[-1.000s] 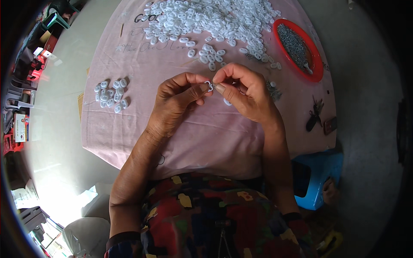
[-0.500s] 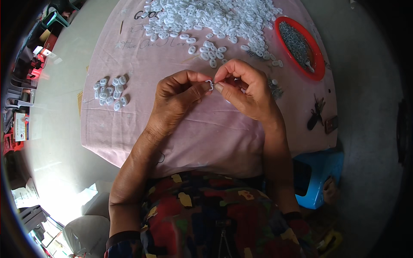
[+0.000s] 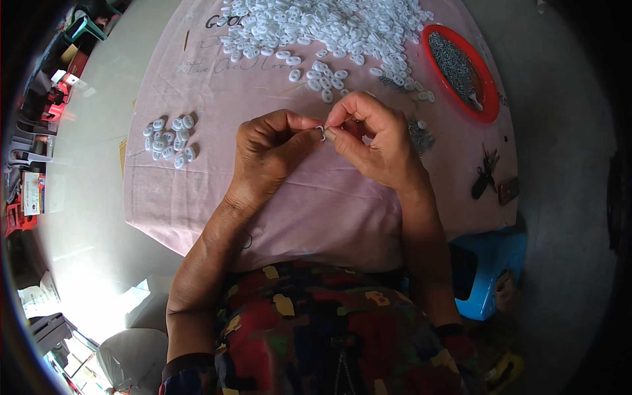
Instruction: The person assembles plastic cord locks by inserting springs into plastic components and snapping the pieces together by hand.
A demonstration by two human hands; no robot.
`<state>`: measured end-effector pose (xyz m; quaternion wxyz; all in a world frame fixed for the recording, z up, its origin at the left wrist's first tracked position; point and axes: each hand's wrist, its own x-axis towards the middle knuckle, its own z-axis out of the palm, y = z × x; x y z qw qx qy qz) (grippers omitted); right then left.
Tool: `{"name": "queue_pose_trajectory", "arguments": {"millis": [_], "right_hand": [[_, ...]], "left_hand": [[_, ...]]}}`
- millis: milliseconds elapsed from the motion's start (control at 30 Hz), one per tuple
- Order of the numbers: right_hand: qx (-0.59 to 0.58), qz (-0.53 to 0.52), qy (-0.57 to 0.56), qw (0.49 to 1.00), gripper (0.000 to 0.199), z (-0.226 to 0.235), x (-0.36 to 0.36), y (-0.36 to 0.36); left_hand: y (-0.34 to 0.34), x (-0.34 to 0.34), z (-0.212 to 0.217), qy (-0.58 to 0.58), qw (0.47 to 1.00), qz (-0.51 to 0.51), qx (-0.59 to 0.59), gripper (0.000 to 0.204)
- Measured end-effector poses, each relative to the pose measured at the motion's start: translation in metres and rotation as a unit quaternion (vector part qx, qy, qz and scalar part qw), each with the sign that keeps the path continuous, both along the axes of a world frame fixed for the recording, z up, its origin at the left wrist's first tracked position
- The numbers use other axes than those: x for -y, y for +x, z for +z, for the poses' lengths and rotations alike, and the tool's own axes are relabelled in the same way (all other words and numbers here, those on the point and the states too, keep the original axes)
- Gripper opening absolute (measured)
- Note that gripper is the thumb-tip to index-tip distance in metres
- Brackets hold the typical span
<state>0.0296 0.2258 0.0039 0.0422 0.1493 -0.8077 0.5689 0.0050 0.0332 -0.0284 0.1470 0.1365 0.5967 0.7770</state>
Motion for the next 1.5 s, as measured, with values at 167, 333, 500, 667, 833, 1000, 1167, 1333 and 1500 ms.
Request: {"name": "queue_pose_trajectory", "arguments": {"millis": [167,333,500,667,833,1000,1167,1333,1500], "right_hand": [[-0.046,-0.001,-0.027,0.999,0.011,-0.002,0.003,-0.003],[-0.032,-0.009,-0.008,0.999,0.011,-0.002,-0.003,-0.004],[-0.01,-0.013,0.027,1.0,0.008,0.001,-0.002,-0.003],[-0.055,-0.023,0.061,0.996,0.004,0.005,0.002,-0.003],[-0.075,-0.02,0.041,0.996,0.003,0.0,0.004,-0.004],[-0.074,-0.021,0.022,0.997,0.003,-0.001,0.008,-0.004],[-0.054,-0.034,0.021,0.998,0.004,-0.004,0.005,-0.003],[-0.08,-0.065,0.07,0.992,0.009,-0.002,-0.008,-0.008],[-0.133,-0.188,0.279,0.932,0.018,-0.02,-0.042,-0.018]], "left_hand": [[0.001,-0.002,0.003,0.06,0.996,0.0,0.063,0.009],[-0.002,0.004,0.003,0.065,0.991,-0.014,0.117,0.013],[-0.002,0.003,0.005,0.087,0.99,-0.015,0.108,0.013],[-0.002,0.001,0.006,0.077,0.992,-0.004,0.097,0.01],[-0.003,0.0,0.003,0.052,0.995,-0.006,0.087,0.01],[-0.002,0.0,0.005,0.063,0.992,-0.011,0.107,0.011],[-0.004,-0.001,0.007,0.076,0.986,-0.019,0.144,0.012],[-0.006,0.006,0.008,0.067,0.984,-0.043,0.158,0.009],[-0.008,0.01,0.011,0.082,0.982,-0.036,0.166,0.008]]}}
